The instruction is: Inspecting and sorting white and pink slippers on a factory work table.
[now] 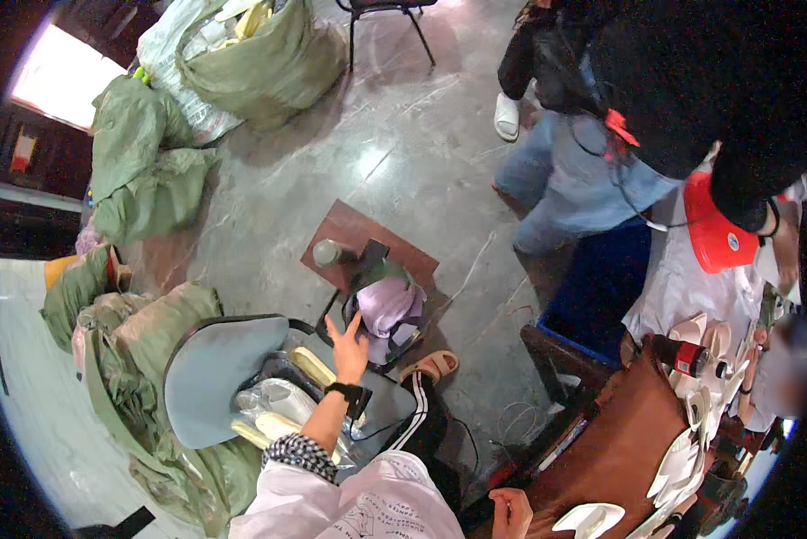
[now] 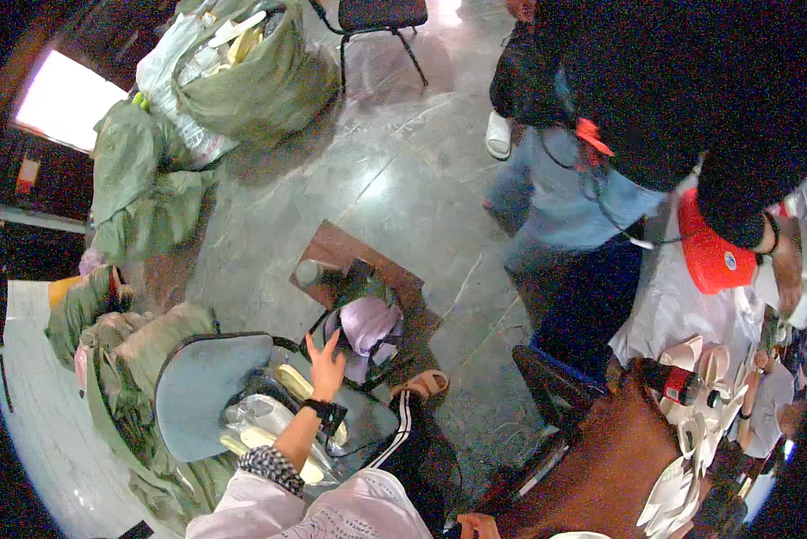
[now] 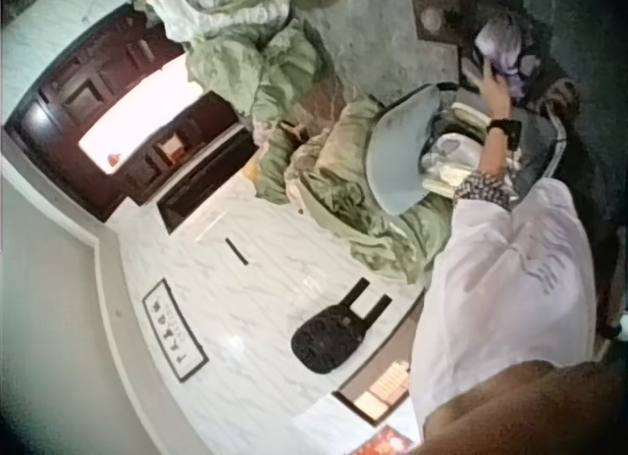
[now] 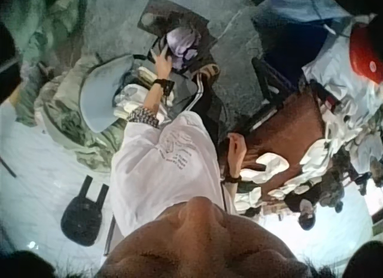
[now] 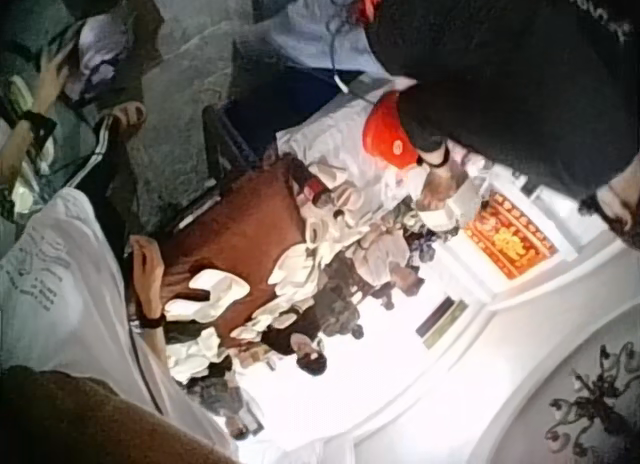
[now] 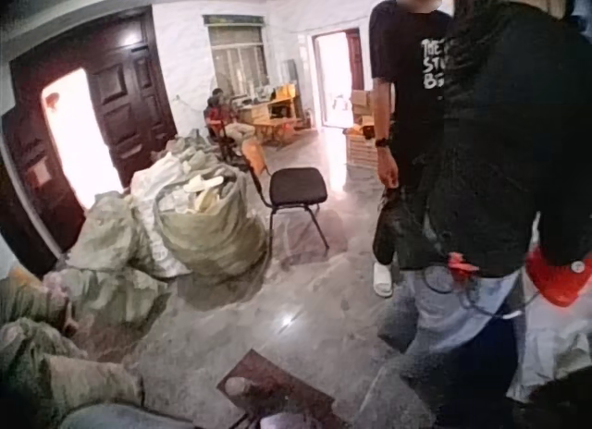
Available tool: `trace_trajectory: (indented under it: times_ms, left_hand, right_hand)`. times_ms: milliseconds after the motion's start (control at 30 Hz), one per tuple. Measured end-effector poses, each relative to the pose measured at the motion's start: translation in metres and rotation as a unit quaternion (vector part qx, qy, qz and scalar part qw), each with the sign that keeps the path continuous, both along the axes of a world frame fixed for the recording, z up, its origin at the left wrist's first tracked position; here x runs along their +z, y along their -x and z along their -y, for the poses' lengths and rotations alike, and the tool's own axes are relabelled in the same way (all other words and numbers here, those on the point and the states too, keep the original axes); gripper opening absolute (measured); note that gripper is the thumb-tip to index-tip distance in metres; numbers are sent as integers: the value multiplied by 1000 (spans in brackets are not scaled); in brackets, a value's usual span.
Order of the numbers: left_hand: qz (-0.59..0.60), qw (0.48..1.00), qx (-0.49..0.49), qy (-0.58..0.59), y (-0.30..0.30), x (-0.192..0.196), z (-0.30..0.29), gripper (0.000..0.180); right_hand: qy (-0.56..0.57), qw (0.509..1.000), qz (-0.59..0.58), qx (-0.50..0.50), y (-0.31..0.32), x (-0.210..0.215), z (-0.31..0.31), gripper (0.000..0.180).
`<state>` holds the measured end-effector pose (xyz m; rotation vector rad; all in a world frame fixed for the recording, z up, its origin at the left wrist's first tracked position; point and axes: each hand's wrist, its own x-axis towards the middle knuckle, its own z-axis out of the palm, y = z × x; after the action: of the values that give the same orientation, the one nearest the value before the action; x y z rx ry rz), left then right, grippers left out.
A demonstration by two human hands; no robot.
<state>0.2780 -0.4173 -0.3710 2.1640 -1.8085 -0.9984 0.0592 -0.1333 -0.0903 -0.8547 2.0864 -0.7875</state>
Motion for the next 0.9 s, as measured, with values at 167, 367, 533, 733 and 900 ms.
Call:
trace_trajectory:
  times_ms: [167,367,533,733,900]
  left_hand:
    - [-11,990,-65,126,-3,10,-28,77]
    - [-33,974,-158,160,16,38,-55,76]
    - [-90,941,-301,125,77,48,-68,69]
    - [-173,846,-485,138,160,89,-87,64]
    - [-247,765,-575,150,222,155,-142,58]
  right_hand:
    - [40,998,-38,-22,1,17,-2,9]
    - [42,987,-44,-147,-9,61,-15,10]
    - [87,966,-86,-226,-24,94,-64,11]
    - [98,912,-211,-339,-76,114,-140,10]
    - [75,850,-228,-469,-122,128,-210,11]
